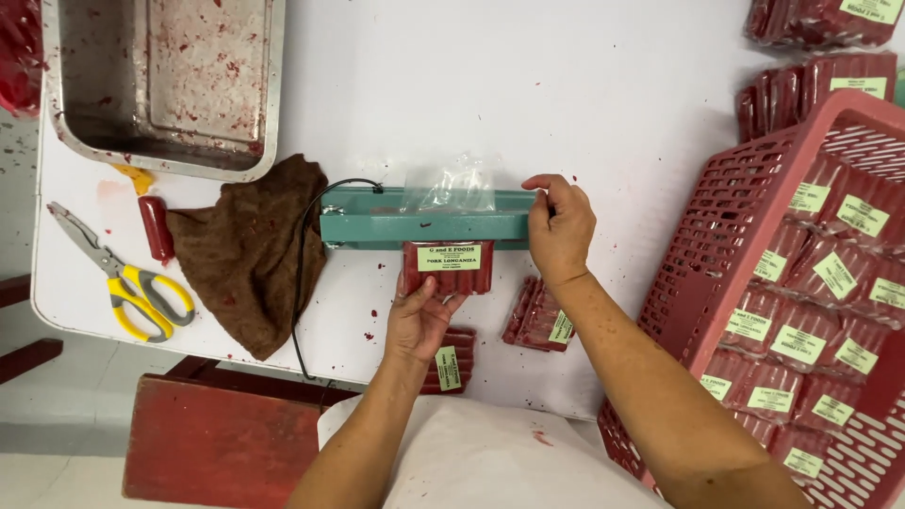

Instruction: Sealing small plastic bags containing food items using a manual heat sealer and placing them into a storage crate.

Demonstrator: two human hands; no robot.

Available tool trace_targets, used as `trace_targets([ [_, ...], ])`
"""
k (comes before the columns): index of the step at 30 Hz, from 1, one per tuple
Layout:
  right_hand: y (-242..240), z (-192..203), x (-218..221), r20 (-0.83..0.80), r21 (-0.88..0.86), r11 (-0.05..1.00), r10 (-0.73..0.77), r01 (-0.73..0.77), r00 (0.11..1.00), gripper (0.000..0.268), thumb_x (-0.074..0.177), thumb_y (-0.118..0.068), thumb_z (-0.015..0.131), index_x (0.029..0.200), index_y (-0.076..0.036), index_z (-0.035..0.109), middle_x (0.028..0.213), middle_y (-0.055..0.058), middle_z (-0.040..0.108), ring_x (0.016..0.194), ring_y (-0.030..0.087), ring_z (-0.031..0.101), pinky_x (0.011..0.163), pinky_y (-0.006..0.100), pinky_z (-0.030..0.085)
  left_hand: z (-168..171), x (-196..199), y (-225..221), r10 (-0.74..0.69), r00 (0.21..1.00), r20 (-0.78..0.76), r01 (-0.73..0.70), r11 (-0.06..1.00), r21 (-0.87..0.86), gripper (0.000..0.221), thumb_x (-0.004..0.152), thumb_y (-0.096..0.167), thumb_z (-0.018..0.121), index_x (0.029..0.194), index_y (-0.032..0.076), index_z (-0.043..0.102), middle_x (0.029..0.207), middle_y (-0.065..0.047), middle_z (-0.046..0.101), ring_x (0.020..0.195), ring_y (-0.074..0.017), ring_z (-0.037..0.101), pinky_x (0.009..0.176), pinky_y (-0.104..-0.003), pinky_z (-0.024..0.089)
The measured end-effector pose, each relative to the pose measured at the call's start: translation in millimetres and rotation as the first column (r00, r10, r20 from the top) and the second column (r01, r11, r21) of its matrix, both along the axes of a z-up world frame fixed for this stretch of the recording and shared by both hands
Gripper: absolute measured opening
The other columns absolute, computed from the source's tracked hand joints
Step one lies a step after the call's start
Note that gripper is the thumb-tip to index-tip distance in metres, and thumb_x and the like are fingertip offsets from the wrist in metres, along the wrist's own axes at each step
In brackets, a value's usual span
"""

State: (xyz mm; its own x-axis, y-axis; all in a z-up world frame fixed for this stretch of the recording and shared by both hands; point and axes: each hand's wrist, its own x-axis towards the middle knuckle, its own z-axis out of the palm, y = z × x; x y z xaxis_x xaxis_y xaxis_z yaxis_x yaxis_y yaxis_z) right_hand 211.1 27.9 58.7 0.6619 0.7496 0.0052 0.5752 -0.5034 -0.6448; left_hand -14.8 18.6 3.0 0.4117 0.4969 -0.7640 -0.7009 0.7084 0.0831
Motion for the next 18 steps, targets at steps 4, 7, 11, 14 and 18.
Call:
trace_targets([
  [4,0.0,-0.5,-0.1,-0.003,0.022,1.0,-0.001,0.001,1.0,0.026,0.093,0.001,0.059,0.097,-0.021,0.071,0.058,0.001,0.05,0.069,0.023,0.057,0.078,0.037,0.052,4.5,0.9,2.1,0.011,1.0,0.01,-0.011,1.0,0.009,0.043,0.081,-0.003,0.073,0.114,0.025,0.072,0.117,-0.014,0.073,0.108,-0.0399,0.069,0.098,-0.069,0.052],
  [7,1.3,2.0,-0.8,-0.008,0.029,1.0,-0.007,0.008,1.0,0.026,0.093,0.002,0.058,0.097,-0.021,0.071,0.058,0.002,0.05,0.069,0.024,0.057,0.078,0.037,0.052,-2.0,0.1,-0.4,0.013,1.0,0.015,-0.013,1.0,0.009,0.042,0.081,-0.003,0.073,0.113,0.024,0.073,0.116,-0.014,0.074,0.108,-0.0391,0.07,0.099,-0.068,0.052],
  [11,-0.2,0.0,0.0,-0.012,0.04,0.999,-0.007,0.007,1.0,0.026,0.093,0.002,0.059,0.097,-0.02,0.071,0.059,0.003,0.052,0.07,0.024,0.057,0.078,0.037,0.052,-13.1,-2.1,-7.3,0.018,1.0,0.022,-0.018,1.0,-0.001,0.04,0.081,-0.002,0.073,0.112,0.023,0.074,0.116,-0.014,0.074,0.108,-0.0382,0.07,0.099,-0.066,0.052],
  [14,0.3,1.7,-0.6,-0.01,0.039,0.999,-0.002,0.003,1.0,0.026,0.093,0.002,0.058,0.097,-0.02,0.071,0.058,0.002,0.049,0.069,0.023,0.056,0.077,0.037,0.052,-10.7,-1.3,-6.2,0.017,0.999,0.034,-0.017,1.0,0.0,0.04,0.081,-0.002,0.073,0.112,0.023,0.075,0.116,-0.013,0.074,0.108,-0.0378,0.07,0.099,-0.065,0.053],
  [18,-0.1,1.2,-0.1,-0.008,0.039,0.999,0.002,-0.002,1.0,0.026,0.093,0.003,0.058,0.097,-0.019,0.071,0.057,0.002,0.05,0.068,0.023,0.056,0.077,0.036,0.052,-65.7,-9.2,-31.0,0.028,0.999,0.045,-0.028,1.0,-0.014,0.043,0.083,-0.002,0.07,0.115,0.027,0.075,0.116,-0.013,0.074,0.107,-0.0387,0.07,0.104,-0.069,0.046],
])
